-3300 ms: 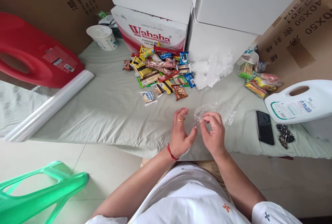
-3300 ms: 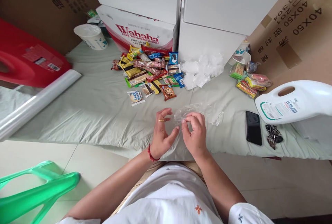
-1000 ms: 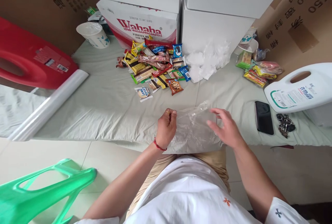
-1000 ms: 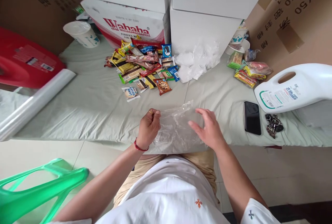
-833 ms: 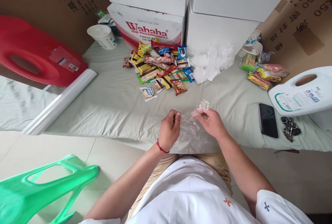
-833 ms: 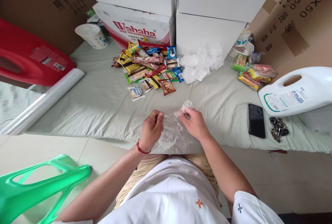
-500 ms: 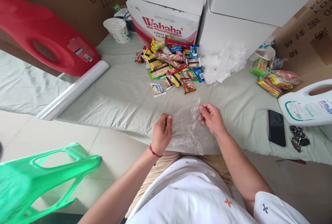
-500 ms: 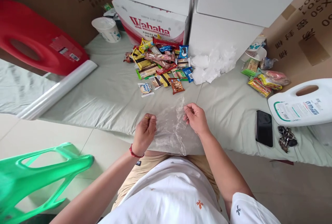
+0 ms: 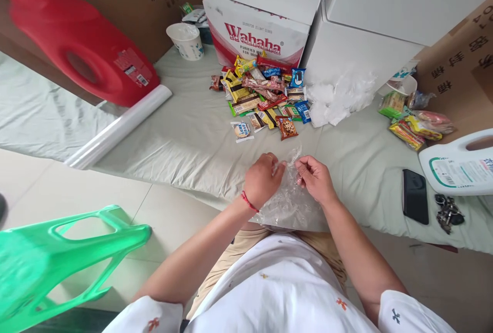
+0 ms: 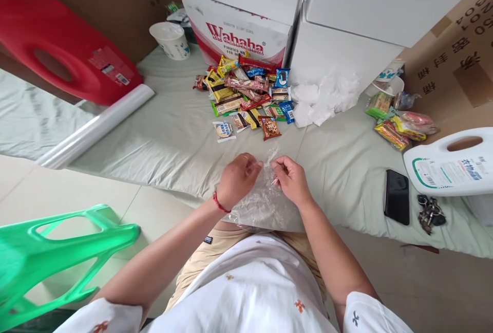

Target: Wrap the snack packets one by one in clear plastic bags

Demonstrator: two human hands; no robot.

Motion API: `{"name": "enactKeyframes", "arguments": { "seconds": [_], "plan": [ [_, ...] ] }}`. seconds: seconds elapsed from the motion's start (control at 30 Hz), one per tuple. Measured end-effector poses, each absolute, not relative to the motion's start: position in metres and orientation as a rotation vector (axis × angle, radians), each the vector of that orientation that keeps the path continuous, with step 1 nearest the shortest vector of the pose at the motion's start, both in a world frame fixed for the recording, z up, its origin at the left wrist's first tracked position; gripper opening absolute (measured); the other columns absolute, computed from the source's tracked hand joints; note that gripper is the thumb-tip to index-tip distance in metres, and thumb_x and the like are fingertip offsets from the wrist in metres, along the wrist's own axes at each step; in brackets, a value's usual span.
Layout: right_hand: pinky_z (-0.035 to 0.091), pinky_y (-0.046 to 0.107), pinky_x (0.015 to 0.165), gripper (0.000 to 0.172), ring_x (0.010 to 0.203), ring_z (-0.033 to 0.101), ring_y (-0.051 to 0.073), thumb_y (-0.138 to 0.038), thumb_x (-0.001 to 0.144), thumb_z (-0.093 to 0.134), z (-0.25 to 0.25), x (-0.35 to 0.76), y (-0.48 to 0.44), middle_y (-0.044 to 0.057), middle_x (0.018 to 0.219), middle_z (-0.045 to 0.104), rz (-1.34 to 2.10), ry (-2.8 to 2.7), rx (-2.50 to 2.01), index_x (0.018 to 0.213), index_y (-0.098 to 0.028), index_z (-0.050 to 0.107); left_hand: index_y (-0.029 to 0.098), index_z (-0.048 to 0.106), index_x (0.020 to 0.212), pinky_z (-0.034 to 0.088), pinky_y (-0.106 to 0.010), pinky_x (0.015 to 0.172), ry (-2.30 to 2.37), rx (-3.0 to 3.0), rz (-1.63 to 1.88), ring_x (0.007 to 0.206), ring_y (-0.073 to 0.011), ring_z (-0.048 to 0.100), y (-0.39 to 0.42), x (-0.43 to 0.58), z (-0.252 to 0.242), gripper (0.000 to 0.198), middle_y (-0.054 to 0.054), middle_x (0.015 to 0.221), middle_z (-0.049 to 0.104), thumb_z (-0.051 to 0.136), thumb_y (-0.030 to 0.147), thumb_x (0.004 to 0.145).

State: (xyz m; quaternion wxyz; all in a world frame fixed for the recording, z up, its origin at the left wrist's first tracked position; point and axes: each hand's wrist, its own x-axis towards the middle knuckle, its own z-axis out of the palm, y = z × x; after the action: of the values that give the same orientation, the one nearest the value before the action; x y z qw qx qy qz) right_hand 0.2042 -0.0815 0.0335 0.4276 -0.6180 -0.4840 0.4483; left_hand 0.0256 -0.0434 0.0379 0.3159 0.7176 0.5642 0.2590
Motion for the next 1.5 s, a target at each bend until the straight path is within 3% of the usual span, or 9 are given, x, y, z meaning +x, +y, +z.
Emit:
{"name": "enactKeyframes", "arguments": {
  "seconds": [0.1,0.3,0.67,0.77,0.83,0.97,1.1,1.27,1.5],
  "plan": [
    [0.04,0.024,0.046,0.036,0.048,0.052,0.012,-0.06,0.093,0.063,0.029,0.213,-0.083,-0.005,0.06,0.055,1.052,-1.152,-1.559,0.089,-0.024,0.062,0.024,0.05,0.073,0.029,-0.029,0.06,1.534,1.82,0.679,0.058,-0.0184,0.051,-0.038,0.028,0.03,0.031,0.001,0.059,0.051,0.046,0.036,0.101],
    [0.036,0.025,0.048,0.037,0.05,0.047,0.011,-0.06,0.09,0.063,0.01,0.239,-0.082,-0.005,0.063,0.051,0.85,-1.024,-1.67,0.086,-0.023,0.06,0.025,0.032,0.067,0.023,-0.029,0.06,1.625,1.694,0.865,0.053,-0.0154,0.035,-0.022,0.015,0.021,0.039,0.004,0.056,0.036,0.043,0.039,0.102],
    [0.042,0.028,0.054,0.04,0.055,0.05,0.016,-0.062,0.093,0.055,0.001,0.278,-0.099,-0.001,0.062,0.057,0.52,-1.121,-1.982,0.083,-0.024,0.06,0.024,0.04,0.064,0.024,-0.031,0.06,1.93,1.681,0.754,0.055,-0.0179,0.04,0.008,-0.01,0.01,0.039,0.0,0.056,0.042,0.045,0.039,0.1],
    [0.042,0.029,0.053,0.041,0.055,0.051,0.017,-0.063,0.093,0.054,0.001,0.282,-0.105,0.0,0.062,0.059,0.549,-1.161,-1.99,0.084,-0.024,0.061,0.021,0.059,0.084,0.038,-0.033,0.066,2.008,1.713,0.758,0.072,-0.0239,0.057,0.003,-0.023,0.012,0.022,-0.008,0.082,0.062,0.054,0.04,0.095],
    [0.042,0.029,0.054,0.04,0.055,0.052,0.017,-0.062,0.094,0.054,0.002,0.281,-0.108,0.0,0.064,0.061,0.578,-1.182,-2.003,0.085,-0.024,0.061,0.016,0.064,0.108,0.047,-0.041,0.084,2.085,1.828,0.904,0.098,-0.032,0.062,-0.008,-0.028,0.02,0.029,-0.017,0.11,0.064,0.062,0.039,0.09],
    [0.043,0.028,0.057,0.036,0.056,0.054,0.016,-0.057,0.096,0.053,0.004,0.274,-0.109,-0.001,0.068,0.064,0.615,-1.206,-2.03,0.087,-0.023,0.062,0.015,0.064,0.123,0.038,-0.053,0.111,1.862,2.261,1.11,0.127,-0.036,0.054,-0.032,-0.021,0.048,0.034,-0.02,0.125,0.062,0.059,0.032,0.094],
    [0.042,0.029,0.06,0.034,0.058,0.055,0.016,-0.054,0.097,0.052,0.009,0.269,-0.102,0.0,0.068,0.065,0.586,-1.254,-2.027,0.088,-0.023,0.062,0.023,0.069,0.125,0.03,-0.05,0.12,1.145,2.637,0.59,0.139,-0.0293,0.053,-0.029,0.006,0.053,0.033,-0.011,0.13,0.071,0.045,0.031,0.103],
    [0.042,0.031,0.064,0.034,0.061,0.056,0.018,-0.053,0.097,0.051,0.012,0.281,-0.106,0.002,0.07,0.068,0.417,-1.286,-2.064,0.087,-0.023,0.064,0.019,0.052,0.153,0.016,-0.06,0.127,1.381,2.546,0.258,0.153,-0.0308,0.039,-0.004,0.013,0.012,0.053,-0.014,0.163,0.046,0.032,0.037,0.107],
    [0.048,0.037,0.072,0.034,0.078,0.064,0.025,-0.047,0.1,0.049,0.02,0.303,-0.117,0.01,0.091,0.073,0.163,-1.473,-2.15,0.096,-0.021,0.07,0.016,0.037,0.162,0.01,-0.065,0.128,1.569,2.494,0.267,0.158,-0.0316,0.029,-0.02,0.0,-0.004,0.065,-0.016,0.169,0.032,0.029,0.048,0.107]
  ]
}}
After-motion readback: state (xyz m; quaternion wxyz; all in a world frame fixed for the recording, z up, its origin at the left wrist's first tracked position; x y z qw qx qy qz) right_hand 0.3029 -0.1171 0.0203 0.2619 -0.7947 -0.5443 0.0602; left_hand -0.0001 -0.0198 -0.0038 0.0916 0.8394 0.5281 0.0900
